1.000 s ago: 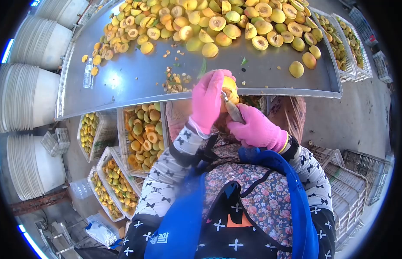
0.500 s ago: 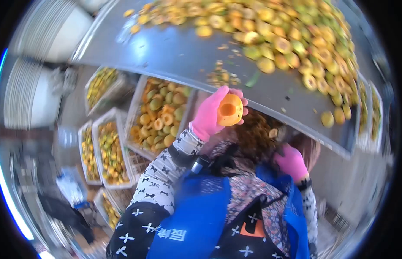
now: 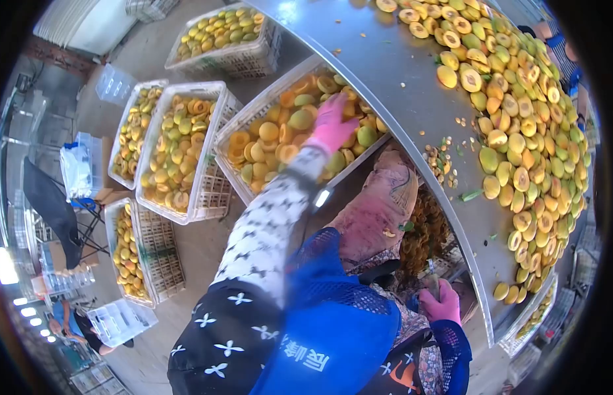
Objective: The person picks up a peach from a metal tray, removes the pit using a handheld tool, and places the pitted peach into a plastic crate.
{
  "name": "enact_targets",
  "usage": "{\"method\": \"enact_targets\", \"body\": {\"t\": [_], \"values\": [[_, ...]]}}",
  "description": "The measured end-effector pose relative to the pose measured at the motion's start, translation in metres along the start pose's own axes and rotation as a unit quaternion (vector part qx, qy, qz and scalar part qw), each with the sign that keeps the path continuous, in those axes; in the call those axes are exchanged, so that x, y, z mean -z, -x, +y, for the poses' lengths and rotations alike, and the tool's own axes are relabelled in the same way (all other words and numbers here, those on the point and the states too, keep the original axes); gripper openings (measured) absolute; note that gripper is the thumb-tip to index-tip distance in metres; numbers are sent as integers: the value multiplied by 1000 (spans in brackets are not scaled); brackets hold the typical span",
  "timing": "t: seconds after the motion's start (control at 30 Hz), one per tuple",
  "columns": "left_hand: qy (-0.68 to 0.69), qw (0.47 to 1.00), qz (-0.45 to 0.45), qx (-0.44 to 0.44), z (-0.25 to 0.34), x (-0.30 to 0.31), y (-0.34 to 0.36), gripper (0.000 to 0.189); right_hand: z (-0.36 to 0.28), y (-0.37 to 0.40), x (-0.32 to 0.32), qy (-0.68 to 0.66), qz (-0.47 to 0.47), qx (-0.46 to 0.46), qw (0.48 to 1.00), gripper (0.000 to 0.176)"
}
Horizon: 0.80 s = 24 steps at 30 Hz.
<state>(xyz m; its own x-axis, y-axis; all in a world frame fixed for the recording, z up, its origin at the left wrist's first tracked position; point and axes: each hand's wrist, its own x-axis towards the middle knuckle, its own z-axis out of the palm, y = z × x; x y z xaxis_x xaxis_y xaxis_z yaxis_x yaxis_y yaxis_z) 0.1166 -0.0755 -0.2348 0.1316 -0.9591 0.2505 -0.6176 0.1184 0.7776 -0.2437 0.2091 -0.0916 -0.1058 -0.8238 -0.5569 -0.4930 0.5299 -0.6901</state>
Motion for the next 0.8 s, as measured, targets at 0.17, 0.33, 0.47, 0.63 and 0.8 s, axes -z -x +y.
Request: {"method": "enact_targets", "body": {"t": [0.17, 0.33, 0.47, 0.63, 0.8], "values": [[-180, 978, -101, 38, -41, -69, -30, 38, -25, -14, -2, 96, -24, -64, 993, 38], [-328, 935, -128, -53, -93, -102, -45, 28, -24, -23, -12, 72, -32, -72, 994, 40], [-36, 981, -174, 72, -80, -91, -64, 32, -50, -7, -1, 79, 4, -8, 997, 38], [72, 987, 142, 31, 0, 0, -14, 22, -38, 15, 17, -4, 1, -52, 999, 39], [124, 959, -176, -184, 231, -19, 13, 28, -8, 17, 23, -38, -30, 17, 999, 43]]}}
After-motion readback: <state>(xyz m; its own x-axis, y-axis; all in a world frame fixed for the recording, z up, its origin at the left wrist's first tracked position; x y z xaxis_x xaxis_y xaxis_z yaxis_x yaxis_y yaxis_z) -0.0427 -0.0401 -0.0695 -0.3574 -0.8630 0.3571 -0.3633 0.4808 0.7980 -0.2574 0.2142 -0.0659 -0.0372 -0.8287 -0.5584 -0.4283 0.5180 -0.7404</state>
